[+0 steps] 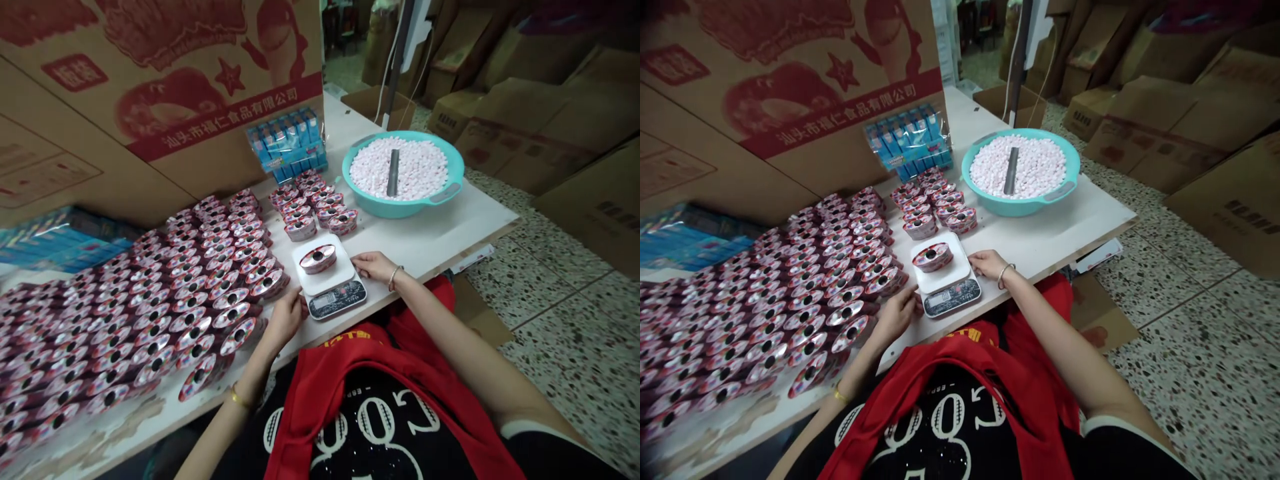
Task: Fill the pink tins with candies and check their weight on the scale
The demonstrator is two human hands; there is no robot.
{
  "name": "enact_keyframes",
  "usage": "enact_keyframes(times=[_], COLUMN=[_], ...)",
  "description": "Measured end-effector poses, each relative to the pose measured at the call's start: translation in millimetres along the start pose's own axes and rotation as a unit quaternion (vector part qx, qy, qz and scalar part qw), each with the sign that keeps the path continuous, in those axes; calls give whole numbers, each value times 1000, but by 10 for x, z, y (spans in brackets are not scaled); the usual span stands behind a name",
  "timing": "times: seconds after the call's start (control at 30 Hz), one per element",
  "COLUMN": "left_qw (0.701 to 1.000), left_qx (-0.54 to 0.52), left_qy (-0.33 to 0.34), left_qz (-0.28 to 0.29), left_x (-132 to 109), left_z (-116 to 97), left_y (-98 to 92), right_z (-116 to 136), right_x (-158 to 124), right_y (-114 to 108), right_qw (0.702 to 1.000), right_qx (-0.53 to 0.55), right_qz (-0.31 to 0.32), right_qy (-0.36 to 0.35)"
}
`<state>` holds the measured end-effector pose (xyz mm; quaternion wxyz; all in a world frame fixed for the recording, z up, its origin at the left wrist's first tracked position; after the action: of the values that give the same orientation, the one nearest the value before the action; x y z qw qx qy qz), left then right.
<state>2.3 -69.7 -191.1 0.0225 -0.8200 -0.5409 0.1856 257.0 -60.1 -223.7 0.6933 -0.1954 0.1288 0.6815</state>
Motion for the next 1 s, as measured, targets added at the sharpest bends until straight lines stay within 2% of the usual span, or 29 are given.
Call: enact_keyframes(times=[0.1, 0.3, 0.4, 0.5, 0.63, 0.73, 0.8, 0.9, 1.0], left_qw=[999, 999, 999, 987, 967, 959, 957, 957, 958], left_qx=[-40, -32, 42, 119, 145, 146, 142, 139, 136], left_qy=[1, 7, 28, 99, 186, 218, 229, 233, 227], left_qz=[-1, 1, -16, -50, -93, -109, -113, -107, -106], left_x=[-57, -330, -404, -433, -423, -379, -355, -347, -367], left_z=[47, 141, 60, -166, -455, -589, -628, -611, -535], left_y=[46, 21, -19, -79, -141, -152, -153, -153, -171], right_z=[-19, -102, -93, 100, 613, 1012, 1206, 1355, 1417], right_x=[-102, -345, -412, -497, -630, -668, -642, -566, -532], right_y=[22, 136, 39, -75, 67, 306, 477, 680, 765], right_qw=[1000, 999, 999, 997, 993, 970, 940, 881, 855], right_qx=[0, 0, -24, -34, -86, -179, -268, -395, -431], right_qz=[5, 39, -18, -64, -2, 21, 9, -25, -54], right_qy=[-8, 8, 24, -1, -81, -160, -211, -258, -283])
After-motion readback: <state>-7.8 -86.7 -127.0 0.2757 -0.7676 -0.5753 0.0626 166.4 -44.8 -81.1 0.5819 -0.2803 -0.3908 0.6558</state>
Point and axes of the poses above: each hand's wrist, its own x-axis towards the middle knuckle, its own y-axis out of the palm, z = x × y, the point moved 7 cm from there along x, towards the middle knuckle, and after that the axes turned 13 degrees about -x, right-handed, at the moved point
